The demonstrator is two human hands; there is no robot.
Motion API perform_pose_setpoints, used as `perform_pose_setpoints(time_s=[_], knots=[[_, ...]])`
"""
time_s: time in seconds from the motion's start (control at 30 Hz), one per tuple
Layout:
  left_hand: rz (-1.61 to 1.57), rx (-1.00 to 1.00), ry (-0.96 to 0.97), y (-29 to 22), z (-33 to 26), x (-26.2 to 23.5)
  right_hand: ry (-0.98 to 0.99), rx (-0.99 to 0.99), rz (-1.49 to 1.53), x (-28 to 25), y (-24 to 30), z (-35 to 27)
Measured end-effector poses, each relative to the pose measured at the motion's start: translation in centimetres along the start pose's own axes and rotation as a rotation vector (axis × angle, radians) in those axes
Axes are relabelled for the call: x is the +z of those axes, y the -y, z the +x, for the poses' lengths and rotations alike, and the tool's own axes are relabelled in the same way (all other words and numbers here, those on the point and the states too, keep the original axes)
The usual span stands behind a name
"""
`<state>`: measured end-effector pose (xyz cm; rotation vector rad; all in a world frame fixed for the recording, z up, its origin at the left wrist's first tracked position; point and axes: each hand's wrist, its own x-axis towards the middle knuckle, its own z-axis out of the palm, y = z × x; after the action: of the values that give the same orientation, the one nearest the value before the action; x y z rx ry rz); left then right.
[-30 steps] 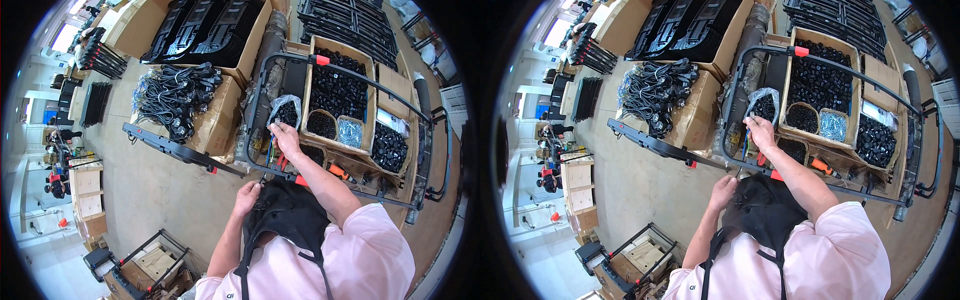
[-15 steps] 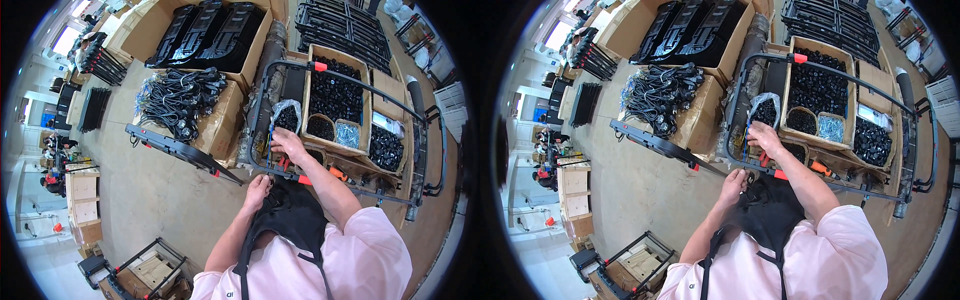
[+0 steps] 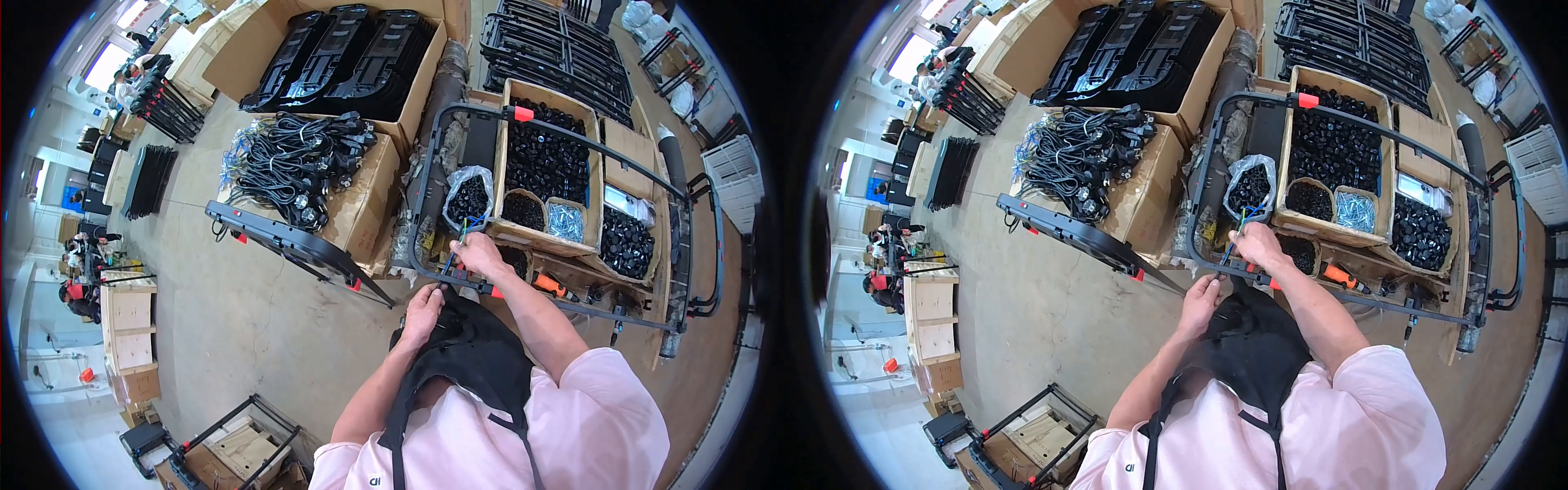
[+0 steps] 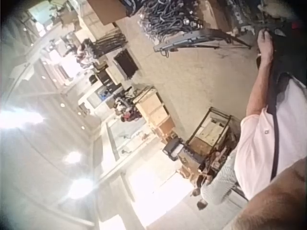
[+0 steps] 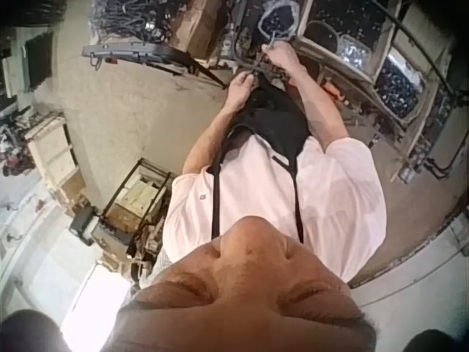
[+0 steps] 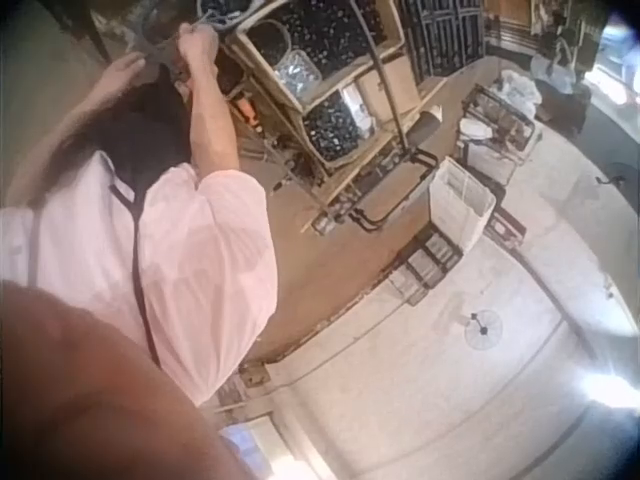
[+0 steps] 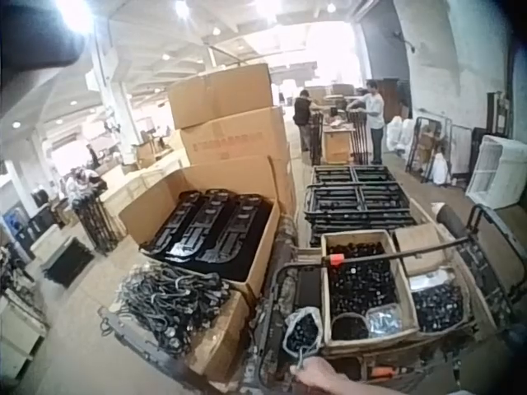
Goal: Assemble the housing and internal components of a leaf blower using an electric screwdriver.
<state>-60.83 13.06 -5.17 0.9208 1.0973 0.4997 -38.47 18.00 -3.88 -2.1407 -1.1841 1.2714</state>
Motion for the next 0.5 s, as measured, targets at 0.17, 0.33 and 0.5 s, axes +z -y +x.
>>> perform_pose_setpoints(time_s=[0.17,0.33,0.5], knots=[[-0.001,-0.041,0.017,-0.1,0.3,-0.5,-0.154,-0.093,-0.103,-2.5,0.6,-0.2],[-0.098,-0.045,0.038,1.0,0.6,-0.8,-0.334,-0.044,-0.185,-6.0,1.8,0.4],[-0.095,-0.057,0.113,0.9,0.9,-0.7,0.164,-0.095,0.141,-1.7,-0.9,1.1]])
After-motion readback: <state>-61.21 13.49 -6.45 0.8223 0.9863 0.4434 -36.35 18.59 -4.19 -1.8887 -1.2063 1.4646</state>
